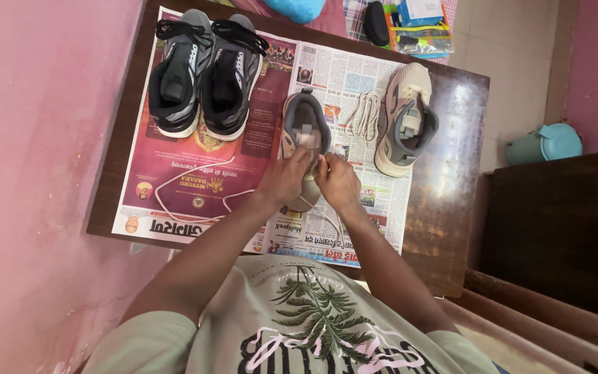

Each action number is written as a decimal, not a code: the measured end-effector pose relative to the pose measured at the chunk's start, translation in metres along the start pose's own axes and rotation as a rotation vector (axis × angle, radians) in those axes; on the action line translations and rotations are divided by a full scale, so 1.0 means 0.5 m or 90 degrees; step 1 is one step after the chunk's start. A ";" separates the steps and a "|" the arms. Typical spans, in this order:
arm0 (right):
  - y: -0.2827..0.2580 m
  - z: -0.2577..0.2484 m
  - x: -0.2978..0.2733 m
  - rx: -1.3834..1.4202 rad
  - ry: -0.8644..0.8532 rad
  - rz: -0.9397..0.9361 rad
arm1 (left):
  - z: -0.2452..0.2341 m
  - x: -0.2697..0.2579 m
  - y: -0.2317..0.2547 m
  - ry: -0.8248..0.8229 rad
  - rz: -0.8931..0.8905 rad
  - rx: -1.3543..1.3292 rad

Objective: The person removes the laces from a pair of light-colored sneakers placed on a newspaper-covered table, then re-laces the same shoes by threading the laces through the eyelets and tying them.

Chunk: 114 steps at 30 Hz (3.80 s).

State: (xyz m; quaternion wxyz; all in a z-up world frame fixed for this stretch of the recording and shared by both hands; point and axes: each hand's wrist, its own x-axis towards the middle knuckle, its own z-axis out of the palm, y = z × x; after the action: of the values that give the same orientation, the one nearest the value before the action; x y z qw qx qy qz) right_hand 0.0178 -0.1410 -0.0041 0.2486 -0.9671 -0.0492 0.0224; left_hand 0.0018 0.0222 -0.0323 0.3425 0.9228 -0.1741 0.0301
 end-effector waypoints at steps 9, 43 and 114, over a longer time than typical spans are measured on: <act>0.008 -0.011 -0.002 -0.016 -0.015 0.043 | -0.021 -0.019 0.014 0.073 -0.071 -0.061; 0.013 -0.004 -0.002 0.024 -0.044 0.066 | -0.031 -0.120 -0.126 0.301 -0.490 -0.974; 0.059 0.028 -0.051 0.297 -0.079 0.121 | -0.093 -0.226 -0.085 0.162 -0.225 0.026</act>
State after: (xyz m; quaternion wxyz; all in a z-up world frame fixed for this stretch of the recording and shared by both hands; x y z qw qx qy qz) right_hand -0.0062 -0.1628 -0.0300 0.4584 -0.8806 0.0333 0.1156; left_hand -0.0867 0.1160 -0.0432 0.3431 0.9344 0.0355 0.0891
